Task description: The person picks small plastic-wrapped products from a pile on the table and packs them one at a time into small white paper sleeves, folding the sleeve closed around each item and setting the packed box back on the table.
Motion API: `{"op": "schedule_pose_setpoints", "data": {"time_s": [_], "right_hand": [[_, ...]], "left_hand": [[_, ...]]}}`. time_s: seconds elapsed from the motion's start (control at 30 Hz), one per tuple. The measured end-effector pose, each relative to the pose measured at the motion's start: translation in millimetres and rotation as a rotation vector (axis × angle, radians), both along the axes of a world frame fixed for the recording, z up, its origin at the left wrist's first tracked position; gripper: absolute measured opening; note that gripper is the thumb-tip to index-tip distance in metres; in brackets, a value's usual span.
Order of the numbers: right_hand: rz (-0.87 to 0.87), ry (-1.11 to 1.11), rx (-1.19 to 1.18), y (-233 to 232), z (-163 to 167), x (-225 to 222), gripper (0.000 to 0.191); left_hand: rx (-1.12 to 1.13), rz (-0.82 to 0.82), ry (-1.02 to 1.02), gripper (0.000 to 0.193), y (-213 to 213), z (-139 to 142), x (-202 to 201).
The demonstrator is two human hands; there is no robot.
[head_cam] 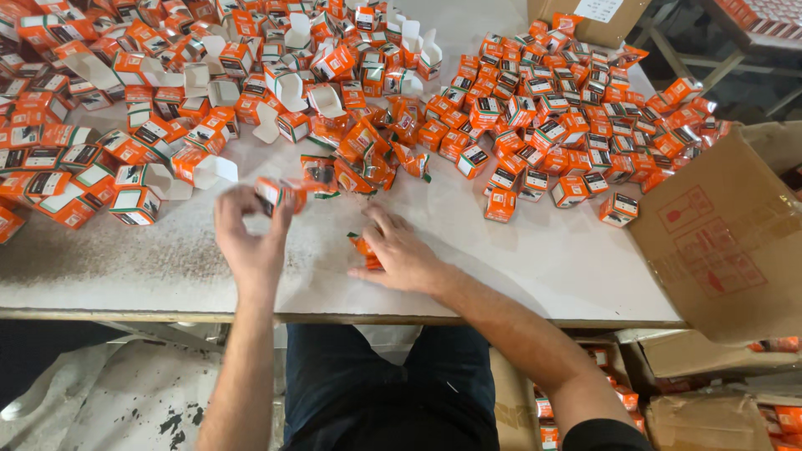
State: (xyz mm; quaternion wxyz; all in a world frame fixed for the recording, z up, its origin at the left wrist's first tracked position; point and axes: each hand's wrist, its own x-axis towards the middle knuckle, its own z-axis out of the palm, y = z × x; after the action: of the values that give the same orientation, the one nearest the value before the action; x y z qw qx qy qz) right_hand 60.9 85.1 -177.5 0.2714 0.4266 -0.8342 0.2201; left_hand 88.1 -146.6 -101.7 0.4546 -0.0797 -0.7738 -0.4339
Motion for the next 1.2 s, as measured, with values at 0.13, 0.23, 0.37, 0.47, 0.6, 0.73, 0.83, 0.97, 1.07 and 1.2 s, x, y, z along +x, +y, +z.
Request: {"op": "schedule_pose_setpoints", "data": {"time_s": [0.13, 0.23, 0.37, 0.47, 0.6, 0.73, 0.83, 0.97, 1.07, 1.2], "right_hand": [[0.061, -0.141, 0.005, 7, -8, 14, 0.039], [0.054, -0.141, 0.025, 26, -8, 40, 0.038], [-0.011, -0.183, -0.109, 46, -4, 63, 0.035], [-0.094, -0.248, -0.298, 59, -6, 65, 0.018], [-0.237, -0.295, -0.491, 66, -16, 65, 0.005], [-0.281, -0.497, -0.617, 66, -17, 73, 0.02], [-0.089, -0.634, -0.604, 65, -5, 81, 0.016], [-0.072, -0.536, -0.52, 62, 15, 90, 0.014], [-0.145, -0.388, -0.36, 61, 25, 95, 0.013], [-0.141, -0.313, -0.314, 60, 30, 95, 0.009]], "left_hand": [[0.505, -0.343, -0.074, 0.046, 19, -60, 45], [0.674, -0.52, -0.129, 0.052, 28, -85, 49], [0.736, -0.688, -0.333, 0.055, 38, -101, 51], [0.677, -0.769, -0.318, 0.058, 48, -106, 63], [0.147, -0.76, -0.276, 0.078, 57, -103, 74], [-0.172, -0.827, -0.284, 0.077, 59, -89, 77], [-0.331, -0.871, -0.272, 0.076, 58, -76, 77], [-0.506, -0.752, -0.176, 0.076, 60, -66, 77], [-0.657, -0.527, -0.065, 0.065, 63, -63, 78], [-0.655, -0.458, -0.006, 0.04, 63, -59, 79]]}}
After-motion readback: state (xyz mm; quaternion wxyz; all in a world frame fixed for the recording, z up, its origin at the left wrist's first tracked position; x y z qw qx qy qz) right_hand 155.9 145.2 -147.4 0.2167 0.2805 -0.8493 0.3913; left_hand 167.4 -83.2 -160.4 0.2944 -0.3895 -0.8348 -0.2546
